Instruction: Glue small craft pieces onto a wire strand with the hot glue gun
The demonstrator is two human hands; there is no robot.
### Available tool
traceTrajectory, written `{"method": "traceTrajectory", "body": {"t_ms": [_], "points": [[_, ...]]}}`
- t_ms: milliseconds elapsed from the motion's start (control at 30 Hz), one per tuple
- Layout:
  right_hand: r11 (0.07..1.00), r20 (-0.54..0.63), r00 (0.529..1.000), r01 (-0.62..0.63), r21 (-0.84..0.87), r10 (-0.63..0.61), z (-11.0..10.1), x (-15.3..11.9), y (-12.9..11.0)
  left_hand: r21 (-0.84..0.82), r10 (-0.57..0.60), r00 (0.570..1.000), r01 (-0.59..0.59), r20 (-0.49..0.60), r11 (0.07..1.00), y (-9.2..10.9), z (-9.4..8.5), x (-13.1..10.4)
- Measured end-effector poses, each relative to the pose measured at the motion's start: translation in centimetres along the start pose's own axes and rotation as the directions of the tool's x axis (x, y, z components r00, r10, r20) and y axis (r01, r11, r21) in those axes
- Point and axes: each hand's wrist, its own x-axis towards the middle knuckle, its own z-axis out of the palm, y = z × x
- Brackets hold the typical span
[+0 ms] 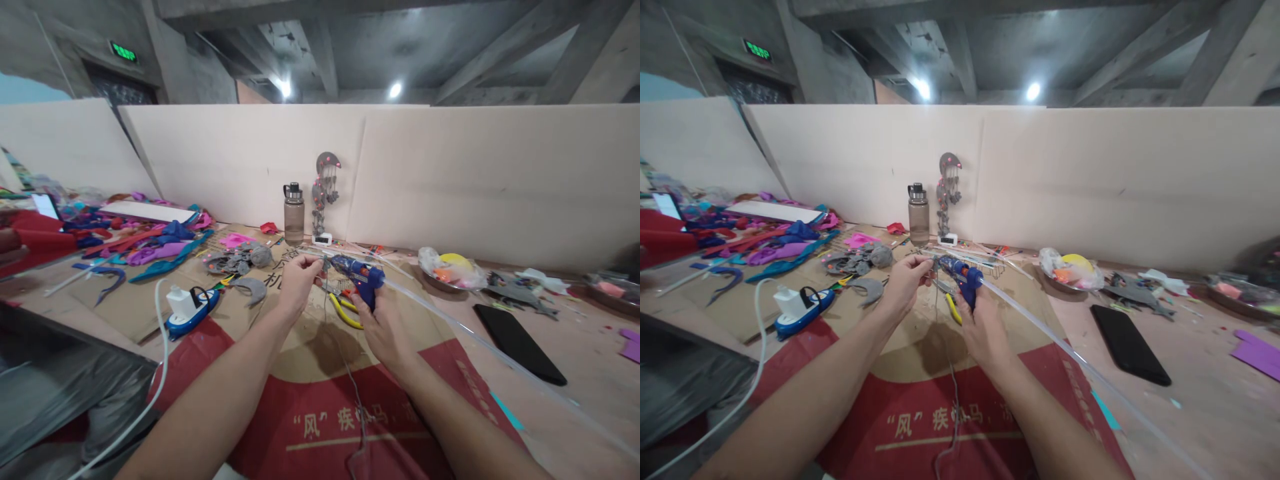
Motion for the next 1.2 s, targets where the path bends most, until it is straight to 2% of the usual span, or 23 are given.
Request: {"method": "traceTrajectory", "body": {"t_ms": [400, 1033, 1133, 1200], "points": [[0.999, -0.003, 1.000, 0.007, -0.038, -0.007, -0.13, -0.01, -0.46, -0.009, -0.009, 1.000, 0.009, -0.004, 1.000, 0.29, 0.13, -0.14], [1.000, 0.014, 1.000, -0.008, 0.011, 0.008, -0.28, 0.02, -0.28, -0.022, -0.032, 0.999, 0.032, 0.013, 0.999, 0.25, 0.05, -0.03], [0.997, 0.024, 0.998, -0.053, 0.050, 0.052, -0.32, -0.03, -0.44, -0.084, -0.056, 0.998, 0.055, -0.006, 0.995, 0.35, -0.09, 0.13], [0.981, 0.015, 0.992, -0.127, 0.145, 0.126, -0.27, 0.01, -0.49, -0.127, -0.084, 0.996, 0.082, -0.010, 0.989, 0.43, -0.20, 0.30]]}}
